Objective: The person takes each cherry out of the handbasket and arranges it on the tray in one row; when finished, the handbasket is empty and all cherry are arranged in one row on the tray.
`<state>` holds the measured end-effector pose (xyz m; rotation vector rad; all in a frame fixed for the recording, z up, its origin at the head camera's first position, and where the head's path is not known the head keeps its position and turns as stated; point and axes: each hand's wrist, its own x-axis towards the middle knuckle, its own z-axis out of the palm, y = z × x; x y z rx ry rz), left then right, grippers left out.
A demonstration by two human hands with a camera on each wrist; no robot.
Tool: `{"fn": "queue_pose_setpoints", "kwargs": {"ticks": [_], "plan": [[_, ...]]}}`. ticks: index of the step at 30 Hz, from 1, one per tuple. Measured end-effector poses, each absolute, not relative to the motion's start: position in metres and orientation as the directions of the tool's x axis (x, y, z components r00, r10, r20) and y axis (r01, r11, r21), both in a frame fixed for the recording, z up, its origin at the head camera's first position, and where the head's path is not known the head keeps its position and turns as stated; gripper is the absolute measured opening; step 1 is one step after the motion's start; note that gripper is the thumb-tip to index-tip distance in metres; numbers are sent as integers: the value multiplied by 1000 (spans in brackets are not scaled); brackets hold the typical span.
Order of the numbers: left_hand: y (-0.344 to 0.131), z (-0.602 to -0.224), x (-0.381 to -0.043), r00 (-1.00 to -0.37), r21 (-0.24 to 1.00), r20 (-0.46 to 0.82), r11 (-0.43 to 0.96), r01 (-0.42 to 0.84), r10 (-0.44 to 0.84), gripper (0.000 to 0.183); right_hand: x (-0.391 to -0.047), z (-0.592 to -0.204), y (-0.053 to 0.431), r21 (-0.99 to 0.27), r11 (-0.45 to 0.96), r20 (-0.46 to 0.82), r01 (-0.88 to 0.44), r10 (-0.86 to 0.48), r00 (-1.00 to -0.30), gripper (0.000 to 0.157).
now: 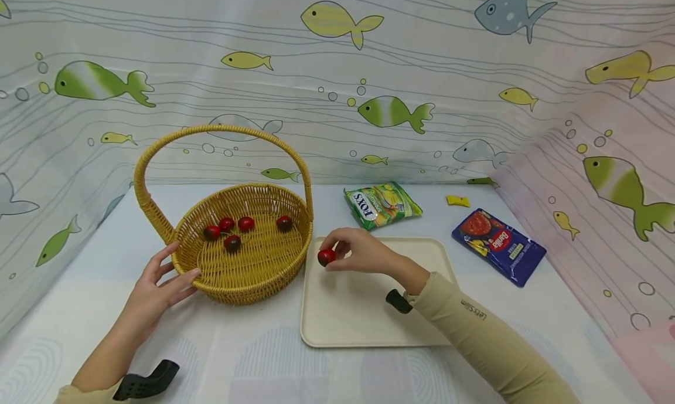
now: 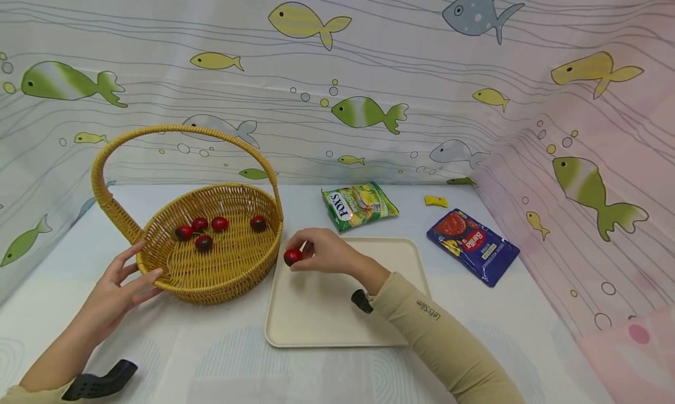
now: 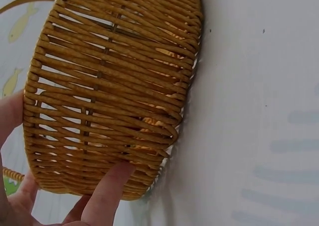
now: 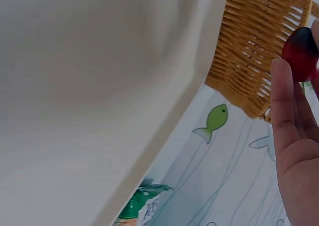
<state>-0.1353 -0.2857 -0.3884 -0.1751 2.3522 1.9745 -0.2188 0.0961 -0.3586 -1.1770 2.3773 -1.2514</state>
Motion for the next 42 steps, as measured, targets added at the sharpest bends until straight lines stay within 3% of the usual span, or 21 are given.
{"fn": "queue_pose_setpoints", "kwargs": {"ticks": [25,37,42], "plan": [[-285,-387,-134,-991,976,-121,175,-128,-50,81,-219,-394,90,-711,573,-10,-407,-587,-809,27],[-283,-386,-135,-991,976,-124,171,-131,-49,80,-215,-390,89,-683,645,-134,-344,-573,-809,29],[-284,-386,-135,-991,978,-125,165,-131,-46,81,-213,-391,89,-688,634,-122,-354,-582,-804,29]]}}
